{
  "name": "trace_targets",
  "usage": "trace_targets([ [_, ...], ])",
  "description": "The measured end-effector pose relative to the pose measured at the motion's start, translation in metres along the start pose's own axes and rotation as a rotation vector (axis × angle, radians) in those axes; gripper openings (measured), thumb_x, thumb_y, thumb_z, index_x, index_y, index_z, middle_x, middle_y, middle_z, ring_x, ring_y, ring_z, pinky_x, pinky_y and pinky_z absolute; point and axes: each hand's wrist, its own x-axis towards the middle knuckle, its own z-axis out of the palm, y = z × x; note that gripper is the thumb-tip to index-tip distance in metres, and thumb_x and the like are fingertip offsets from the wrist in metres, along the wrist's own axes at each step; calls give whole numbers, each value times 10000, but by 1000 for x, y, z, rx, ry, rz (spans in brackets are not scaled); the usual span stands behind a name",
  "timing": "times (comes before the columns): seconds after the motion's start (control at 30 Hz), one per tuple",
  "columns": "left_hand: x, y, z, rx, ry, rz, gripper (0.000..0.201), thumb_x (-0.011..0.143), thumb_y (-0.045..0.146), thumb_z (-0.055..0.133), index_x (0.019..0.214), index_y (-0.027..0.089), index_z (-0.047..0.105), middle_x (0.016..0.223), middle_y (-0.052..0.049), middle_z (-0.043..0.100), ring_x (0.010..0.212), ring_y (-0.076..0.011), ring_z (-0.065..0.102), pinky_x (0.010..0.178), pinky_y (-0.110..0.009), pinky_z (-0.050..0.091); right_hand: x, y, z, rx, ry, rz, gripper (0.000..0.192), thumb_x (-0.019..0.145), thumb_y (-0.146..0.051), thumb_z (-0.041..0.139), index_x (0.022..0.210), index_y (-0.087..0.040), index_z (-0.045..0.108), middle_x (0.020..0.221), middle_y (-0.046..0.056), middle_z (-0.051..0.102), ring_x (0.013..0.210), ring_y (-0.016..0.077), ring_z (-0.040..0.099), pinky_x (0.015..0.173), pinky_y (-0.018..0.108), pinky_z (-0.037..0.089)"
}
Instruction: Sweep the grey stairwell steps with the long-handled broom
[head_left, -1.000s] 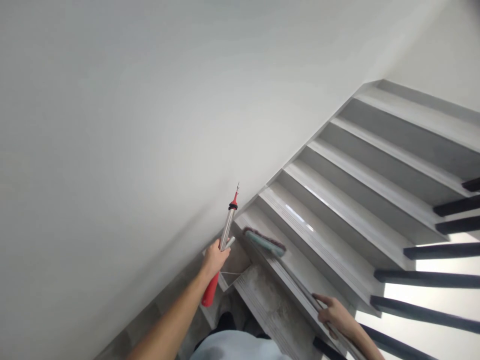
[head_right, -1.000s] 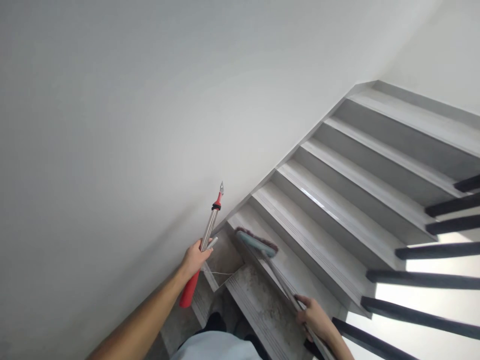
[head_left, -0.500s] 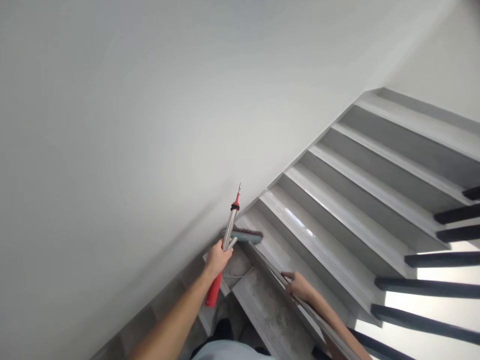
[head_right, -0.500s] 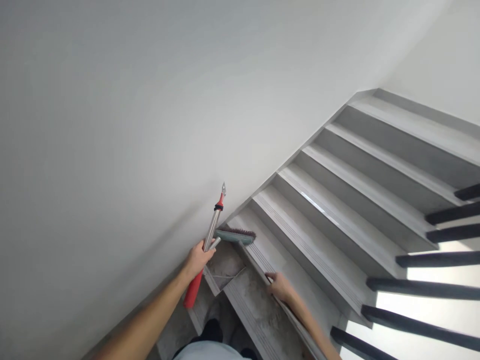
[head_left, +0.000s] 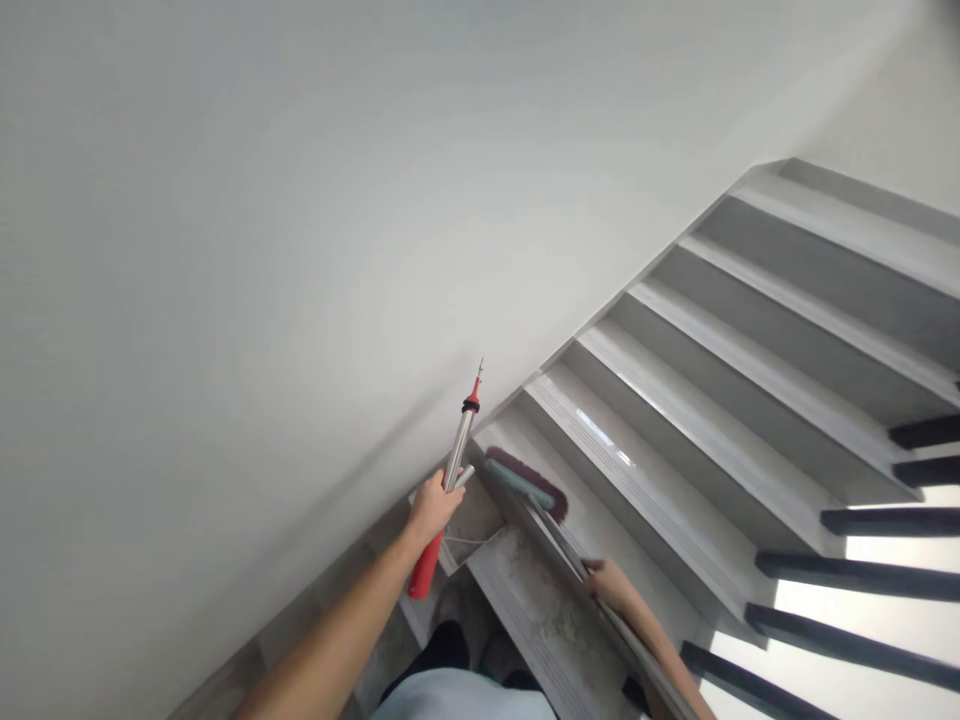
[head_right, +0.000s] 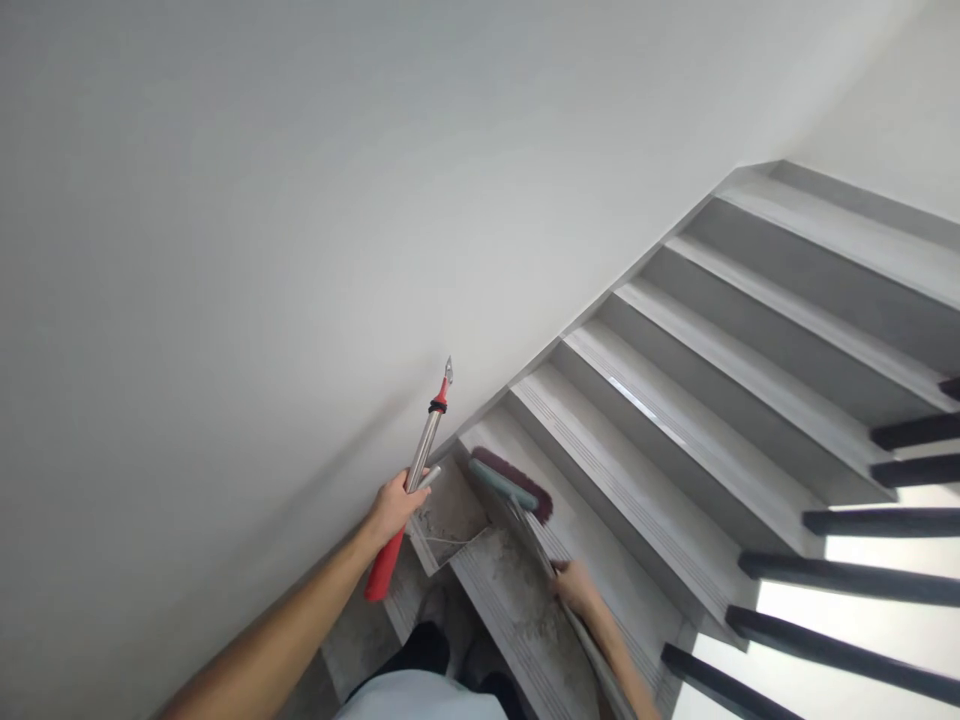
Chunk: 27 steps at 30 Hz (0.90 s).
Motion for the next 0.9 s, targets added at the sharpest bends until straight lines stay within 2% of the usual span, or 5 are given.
trace_targets([
  [0.13, 5, 3, 3, 6, 4, -2, 388, 793, 169, 626, 1178, 156, 672, 900, -62, 740, 809, -176, 656, 701, -236, 449, 12, -44, -8, -25, -15, -16, 731, 556, -63, 523, 1275, -81, 650, 548, -11, 612, 595, 160, 631, 570, 206, 454],
  [0.37, -4, 9, -1, -9, 19, -10, 377, 792, 162, 633, 1166, 149, 680, 854, -50, 725, 777, -163, 648, 684, -227, 442, 0, 3, -57, 211, -10, 15, 920, 558, -128, 480, 1461, 29, 404, 402, -62, 497, 358, 123, 462, 397, 215, 354],
  [0.6, -5, 9, -4, -27, 36, -14, 378, 794, 168, 631, 1168, 148, 681, 837, -37, 729, 730, -154, 643, 670, -224, 449, 53, -56, -29, 26, 6, -14, 648, 552, -70, 493, 1168, -37, 692, 372, -66, 441, 371, 104, 456, 419, 205, 348],
  [0.73, -1, 9, -5, -35, 46, -5, 366, 797, 150, 630, 1159, 143, 681, 923, -65, 743, 823, -167, 658, 746, -232, 454, 21, -47, -19, 35, -108, -41, 798, 535, -79, 495, 1327, -60, 594, 394, -83, 468, 377, 103, 465, 415, 199, 345],
  [0.9, -7, 9, -9, -51, 45, -20, 373, 800, 147, 634, 1170, 162, 677, 938, -63, 747, 852, -169, 670, 754, -231, 455, -6, -24, -61, 134, -43, -10, 769, 582, -129, 517, 1342, -17, 555, 412, -67, 497, 350, 114, 451, 400, 216, 361],
])
